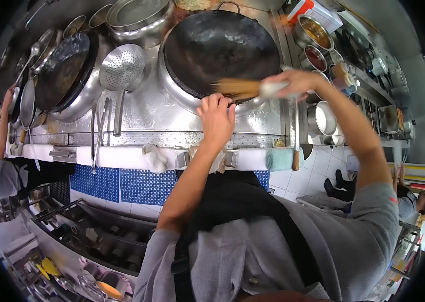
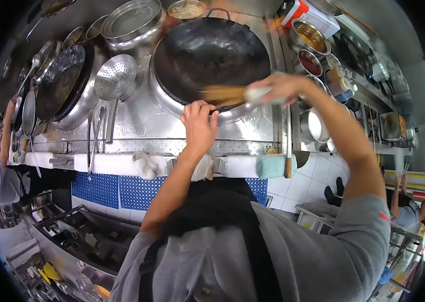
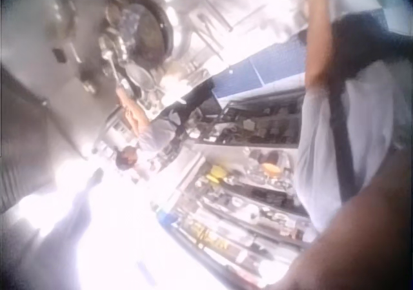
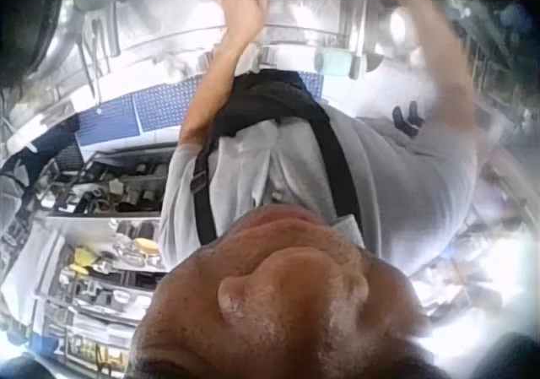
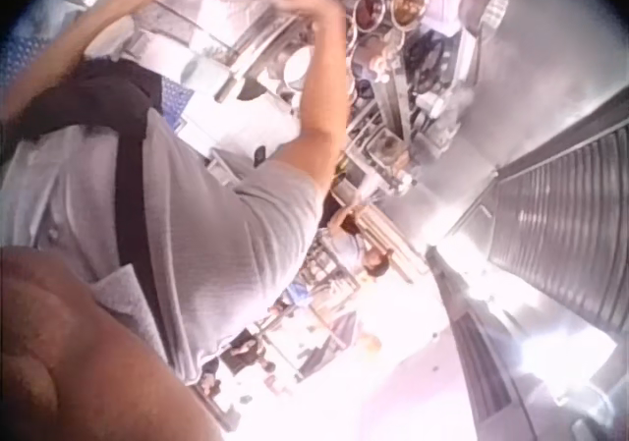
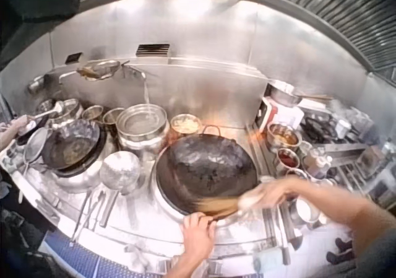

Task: The person cooks noodles in a wok using a ladle, transfers the cooked noodles onto a plate, and cleans the wok on the stove with water using a bamboo whisk.

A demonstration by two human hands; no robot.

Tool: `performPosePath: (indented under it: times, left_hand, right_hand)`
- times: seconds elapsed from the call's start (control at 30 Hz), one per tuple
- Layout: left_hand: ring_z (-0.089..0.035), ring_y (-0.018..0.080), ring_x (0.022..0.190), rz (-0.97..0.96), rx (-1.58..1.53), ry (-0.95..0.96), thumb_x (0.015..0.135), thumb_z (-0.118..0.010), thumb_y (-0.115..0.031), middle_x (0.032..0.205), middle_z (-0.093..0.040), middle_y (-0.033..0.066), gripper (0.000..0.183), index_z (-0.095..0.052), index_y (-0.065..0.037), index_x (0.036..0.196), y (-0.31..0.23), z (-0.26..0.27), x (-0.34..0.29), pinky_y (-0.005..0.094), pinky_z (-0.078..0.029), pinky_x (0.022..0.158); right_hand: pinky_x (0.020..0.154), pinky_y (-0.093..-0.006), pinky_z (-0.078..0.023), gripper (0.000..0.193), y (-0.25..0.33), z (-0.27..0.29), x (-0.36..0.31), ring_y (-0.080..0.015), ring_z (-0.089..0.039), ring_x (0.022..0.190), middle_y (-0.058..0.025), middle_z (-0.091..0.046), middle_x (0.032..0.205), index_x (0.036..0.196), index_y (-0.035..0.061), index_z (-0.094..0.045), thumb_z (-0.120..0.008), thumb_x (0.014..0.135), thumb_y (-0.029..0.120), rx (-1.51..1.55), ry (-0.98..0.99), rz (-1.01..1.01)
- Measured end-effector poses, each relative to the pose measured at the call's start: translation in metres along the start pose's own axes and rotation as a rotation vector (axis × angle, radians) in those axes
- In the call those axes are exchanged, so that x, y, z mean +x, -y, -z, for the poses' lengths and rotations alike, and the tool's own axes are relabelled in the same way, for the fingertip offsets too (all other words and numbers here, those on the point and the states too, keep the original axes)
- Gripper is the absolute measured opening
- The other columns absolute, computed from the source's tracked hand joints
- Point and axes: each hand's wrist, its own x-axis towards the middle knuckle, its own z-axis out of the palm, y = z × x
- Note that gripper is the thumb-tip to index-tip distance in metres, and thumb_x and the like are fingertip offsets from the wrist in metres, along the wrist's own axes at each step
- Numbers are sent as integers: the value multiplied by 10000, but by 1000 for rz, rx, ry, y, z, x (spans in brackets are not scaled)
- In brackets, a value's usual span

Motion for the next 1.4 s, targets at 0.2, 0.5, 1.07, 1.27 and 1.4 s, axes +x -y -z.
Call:
performPosePath:
  times: [0.2, 0.5, 1.07, 1.27, 1.4]
  left_hand:
    - [-550, 334, 1069, -39, 154, 441, 1045, -579, -283, 1057, -659, 111, 281, -710, -53, 952, 3, -31, 17, 517, -391, 894]
    - [-545, 330, 1113, 76, 154, 478, 1029, -604, -293, 1061, -665, 97, 284, -720, -55, 925, 29, -10, 18, 531, -412, 928]
    - [-569, 360, 1107, 25, 153, 540, 1036, -587, -342, 1040, -697, 92, 328, -725, -75, 905, 26, -31, 22, 554, -469, 909]
    - [-596, 358, 983, -21, 127, 386, 1013, -632, -323, 930, -716, 103, 317, -748, -68, 863, 16, -15, 20, 493, -506, 876]
    - [-601, 358, 1015, 4, 120, 433, 1001, -650, -329, 967, -730, 101, 297, -763, -70, 909, 13, -22, 16, 508, -488, 904]
  right_hand:
    - [842, -489, -608, 501, -74, 109, 89, -369, -761, 934, -214, -769, 1038, 1249, 109, -704, -755, 877, 440, -660, -1312, -248]
    - [716, -431, -619, 581, -45, -2, 65, -365, -757, 812, -177, -772, 991, 1400, 229, -656, -798, 859, 387, -389, -430, 91]
    - [862, -450, -612, 587, -86, 31, 33, -377, -747, 997, -181, -766, 1123, 1353, 175, -679, -826, 820, 371, -633, -606, -216]
    - [997, -475, -538, 759, -117, -93, -26, -471, -689, 1149, -301, -705, 1240, 1646, 200, -341, -658, 958, 251, 199, -1473, 215]
    - [1066, -467, -502, 738, -144, -262, -8, -470, -630, 1257, -315, -610, 1400, 1638, 149, -361, -663, 966, 180, 259, -1329, 100]
